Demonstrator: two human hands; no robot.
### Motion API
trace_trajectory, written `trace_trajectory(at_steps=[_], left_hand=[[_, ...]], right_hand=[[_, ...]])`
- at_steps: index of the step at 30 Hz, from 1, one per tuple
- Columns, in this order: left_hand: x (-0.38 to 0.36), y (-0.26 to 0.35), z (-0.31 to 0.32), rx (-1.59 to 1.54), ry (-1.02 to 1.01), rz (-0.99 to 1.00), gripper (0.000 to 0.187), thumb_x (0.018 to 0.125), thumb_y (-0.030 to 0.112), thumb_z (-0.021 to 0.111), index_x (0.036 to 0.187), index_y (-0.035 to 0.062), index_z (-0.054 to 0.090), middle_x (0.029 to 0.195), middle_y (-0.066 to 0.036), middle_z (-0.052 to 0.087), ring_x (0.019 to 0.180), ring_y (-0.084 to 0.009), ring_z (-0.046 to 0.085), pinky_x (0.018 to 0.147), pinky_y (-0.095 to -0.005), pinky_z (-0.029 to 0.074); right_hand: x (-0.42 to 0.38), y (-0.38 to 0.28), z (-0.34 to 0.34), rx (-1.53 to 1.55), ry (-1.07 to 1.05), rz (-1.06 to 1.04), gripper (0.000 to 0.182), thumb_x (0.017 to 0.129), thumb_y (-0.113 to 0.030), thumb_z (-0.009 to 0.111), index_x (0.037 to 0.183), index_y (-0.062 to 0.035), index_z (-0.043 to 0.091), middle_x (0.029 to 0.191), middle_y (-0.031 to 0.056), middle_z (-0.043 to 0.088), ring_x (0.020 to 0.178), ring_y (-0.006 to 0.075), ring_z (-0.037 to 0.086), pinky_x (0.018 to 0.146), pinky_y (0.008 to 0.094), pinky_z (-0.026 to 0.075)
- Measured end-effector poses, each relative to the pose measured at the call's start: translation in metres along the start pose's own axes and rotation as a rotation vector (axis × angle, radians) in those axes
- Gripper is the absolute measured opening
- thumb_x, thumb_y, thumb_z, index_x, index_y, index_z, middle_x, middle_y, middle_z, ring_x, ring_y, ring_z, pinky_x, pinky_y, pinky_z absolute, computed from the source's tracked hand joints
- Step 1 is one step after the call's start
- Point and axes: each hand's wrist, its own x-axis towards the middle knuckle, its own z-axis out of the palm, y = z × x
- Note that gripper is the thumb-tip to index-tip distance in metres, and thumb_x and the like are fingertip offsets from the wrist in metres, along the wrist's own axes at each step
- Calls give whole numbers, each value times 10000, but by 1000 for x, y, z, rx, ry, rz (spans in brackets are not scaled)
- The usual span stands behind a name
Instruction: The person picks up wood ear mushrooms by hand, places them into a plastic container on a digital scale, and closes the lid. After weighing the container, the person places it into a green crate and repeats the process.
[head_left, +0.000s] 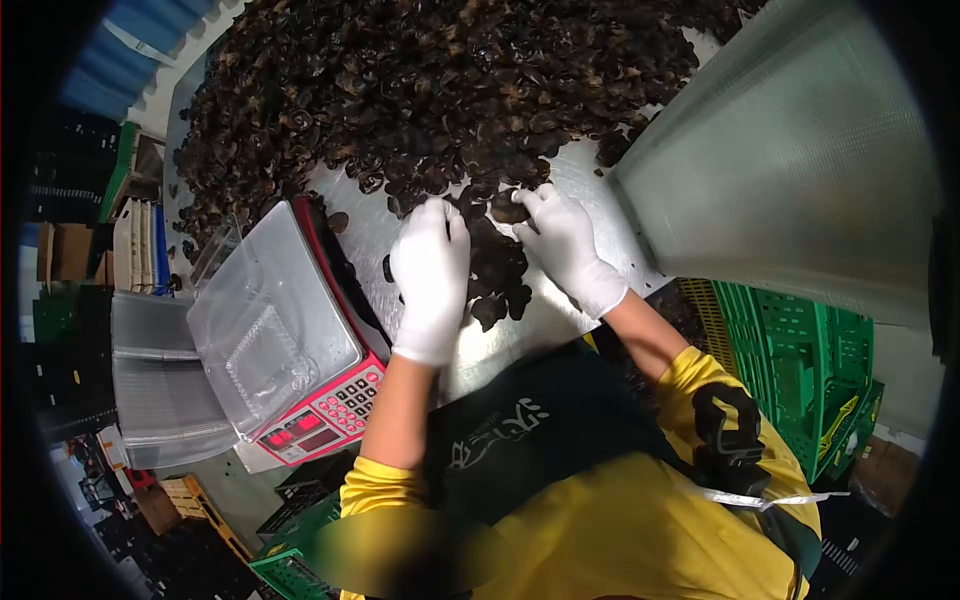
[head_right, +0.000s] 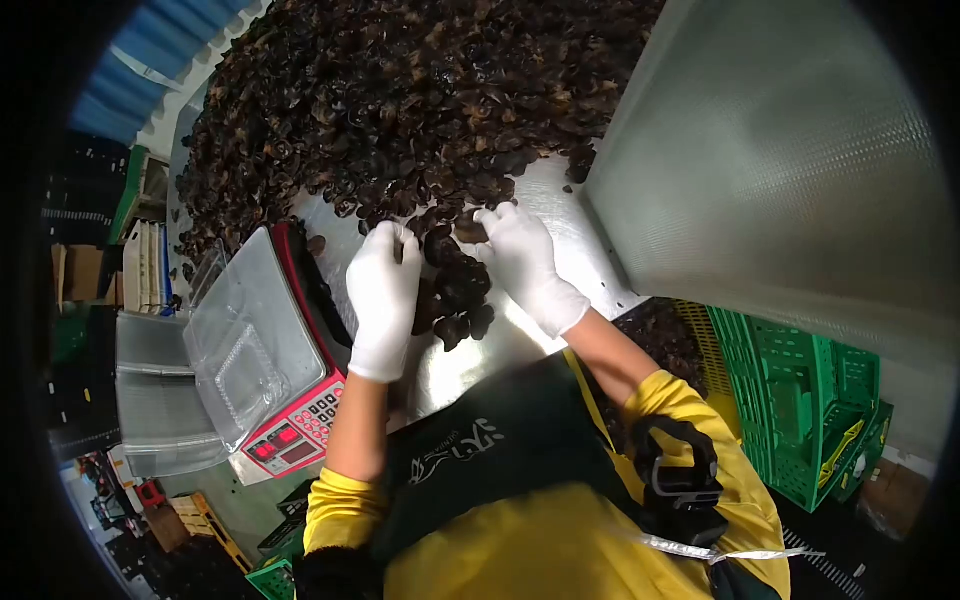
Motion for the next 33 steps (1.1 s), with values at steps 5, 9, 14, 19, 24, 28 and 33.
trace_trajectory(at_steps=[5, 9, 14, 19, 24, 28, 33], left_hand=[[-40, -12, -28, -123, -264, -24, 48, 817, 58, 666, 859, 41, 649, 803, -106, 637, 730, -271, 628, 670, -344, 493], [-33, -4, -32, -210, -319, -97, 61, 805, 84, 705, 828, 42, 667, 777, -89, 605, 709, -257, 602, 637, -350, 476], [18, -4, 13, 16, 12, 148, 86, 779, 132, 709, 816, 59, 681, 793, -102, 602, 793, -300, 608, 701, -400, 480], [38, -11, 62, 394, -260, 120, 142, 715, 202, 727, 802, 100, 679, 892, -100, 607, 906, -276, 599, 759, -407, 474], [33, -14, 54, 331, -130, 158, 137, 706, 173, 713, 787, 85, 645, 825, -92, 578, 847, -277, 583, 703, -415, 457], [13, 13, 22, 118, 116, 215, 108, 732, 155, 679, 751, 79, 605, 786, -97, 549, 793, -287, 560, 663, -426, 437], [-95, 82, 23, -179, -392, 615, 73, 783, 196, 650, 787, 125, 636, 775, -45, 569, 769, -223, 584, 695, -374, 461]], right_hand=[[-16, -15, -18, 311, -114, 11, 195, 789, -83, 683, 983, -81, 686, 842, 89, 624, 773, 296, 639, 692, 387, 520], [-16, -6, -23, 375, -85, -2, 125, 804, -78, 652, 922, -77, 692, 829, 95, 641, 737, 284, 664, 644, 370, 538], [13, 7, -19, -65, 140, -44, 303, 779, -108, 698, 1080, -110, 667, 1041, 101, 606, 967, 275, 593, 797, 394, 474], [13, 21, -12, -98, 75, 79, 522, 743, -150, 747, 1238, -94, 589, 1137, 129, 558, 1053, 310, 529, 885, 414, 434], [3, 35, -15, -88, 28, 150, 484, 756, -139, 744, 1211, -81, 589, 1123, 134, 569, 1074, 327, 555, 908, 410, 468], [9, 19, -35, 43, 148, 49, 298, 786, -51, 689, 1081, -65, 654, 1011, 114, 607, 929, 305, 617, 811, 375, 511], [18, 22, -34, 265, -172, -158, 171, 851, -44, 628, 992, -101, 706, 909, 92, 654, 815, 299, 645, 707, 389, 527]])
